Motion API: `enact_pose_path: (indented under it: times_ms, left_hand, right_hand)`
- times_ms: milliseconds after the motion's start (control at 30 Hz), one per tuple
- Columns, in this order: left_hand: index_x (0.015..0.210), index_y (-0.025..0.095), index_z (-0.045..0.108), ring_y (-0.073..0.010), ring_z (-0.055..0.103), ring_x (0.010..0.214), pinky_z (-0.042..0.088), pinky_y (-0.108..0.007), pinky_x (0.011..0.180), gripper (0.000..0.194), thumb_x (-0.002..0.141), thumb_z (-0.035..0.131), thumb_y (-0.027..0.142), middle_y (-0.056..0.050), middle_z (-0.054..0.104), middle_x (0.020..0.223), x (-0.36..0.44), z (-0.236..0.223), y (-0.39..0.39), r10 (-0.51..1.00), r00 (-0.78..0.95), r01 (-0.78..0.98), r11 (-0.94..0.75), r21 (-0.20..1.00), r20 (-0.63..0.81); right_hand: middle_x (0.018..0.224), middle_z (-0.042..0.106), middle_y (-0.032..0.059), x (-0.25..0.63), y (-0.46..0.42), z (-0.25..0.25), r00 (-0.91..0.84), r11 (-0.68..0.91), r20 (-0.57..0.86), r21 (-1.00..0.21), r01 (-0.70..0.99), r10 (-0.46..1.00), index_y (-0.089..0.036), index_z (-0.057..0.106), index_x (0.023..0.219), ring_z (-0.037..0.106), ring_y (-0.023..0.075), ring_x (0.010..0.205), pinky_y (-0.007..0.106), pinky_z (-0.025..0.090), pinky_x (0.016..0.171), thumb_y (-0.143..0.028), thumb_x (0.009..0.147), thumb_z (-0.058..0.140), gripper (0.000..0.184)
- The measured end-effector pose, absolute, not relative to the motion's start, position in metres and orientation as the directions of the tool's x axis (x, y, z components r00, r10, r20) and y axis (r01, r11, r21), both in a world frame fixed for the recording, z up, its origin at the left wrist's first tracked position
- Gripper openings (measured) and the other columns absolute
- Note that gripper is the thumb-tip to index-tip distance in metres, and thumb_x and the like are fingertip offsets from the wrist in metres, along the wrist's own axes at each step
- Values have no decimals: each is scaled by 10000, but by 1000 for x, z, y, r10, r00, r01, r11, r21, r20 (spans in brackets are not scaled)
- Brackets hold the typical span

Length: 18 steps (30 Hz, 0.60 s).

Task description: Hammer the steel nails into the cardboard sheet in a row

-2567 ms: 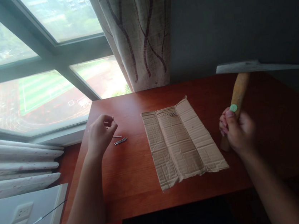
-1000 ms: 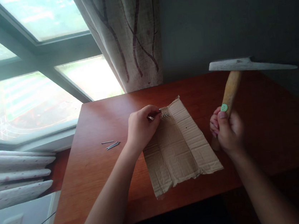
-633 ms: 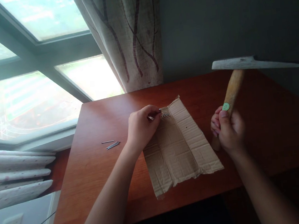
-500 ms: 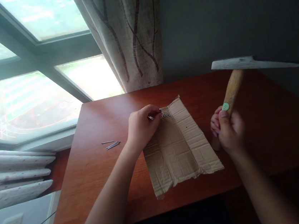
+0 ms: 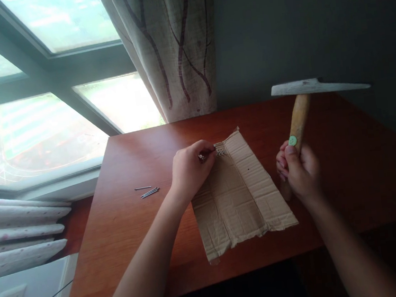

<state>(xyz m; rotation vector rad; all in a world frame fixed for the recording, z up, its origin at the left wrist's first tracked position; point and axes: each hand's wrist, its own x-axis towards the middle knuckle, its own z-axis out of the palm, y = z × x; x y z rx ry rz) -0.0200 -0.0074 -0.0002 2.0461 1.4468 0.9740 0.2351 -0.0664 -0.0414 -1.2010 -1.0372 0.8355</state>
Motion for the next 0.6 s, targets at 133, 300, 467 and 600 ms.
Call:
enact_pose_path:
  times_ms: [133,300,467,600]
  left_hand:
    - [864,219,740,-179,718,718,524,-283,642,61,866,679,216,-22,794,839,-19,-2,-7,937,196,617,-348,706,290]
    - [871,222,741,-190,731,751,542,-293,676,63,863,681,203,-28,797,854,-19,-3,-8,935,203,615,-354,705,292]
    - [883,225,747,-189,727,745,531,-292,671,83,858,678,188,-22,797,853,-18,-2,-8,941,203,618,-338,710,271]
    - [896,231,753,-179,722,747,519,-281,672,98,861,671,189,-13,798,861,-18,-1,-8,941,210,628,-339,701,266]
  right_hand:
    - [656,514,-50,257,-64,-33,205,74,124,-969,235,971,-231,600,907,437,80,438,201,333,360,-565,964,632,340]
    - [616,546,-34,286,-68,6,-83,110,77,-827,551,994,-225,631,878,491,107,455,236,401,412,-554,993,590,351]
    - [552,548,-25,281,-63,61,-293,230,11,-650,724,956,-237,576,739,489,123,430,267,351,419,-620,996,531,464]
    - [553,529,-23,266,-56,93,-356,286,-30,-537,794,934,-245,559,722,487,137,473,294,332,482,-654,987,513,489]
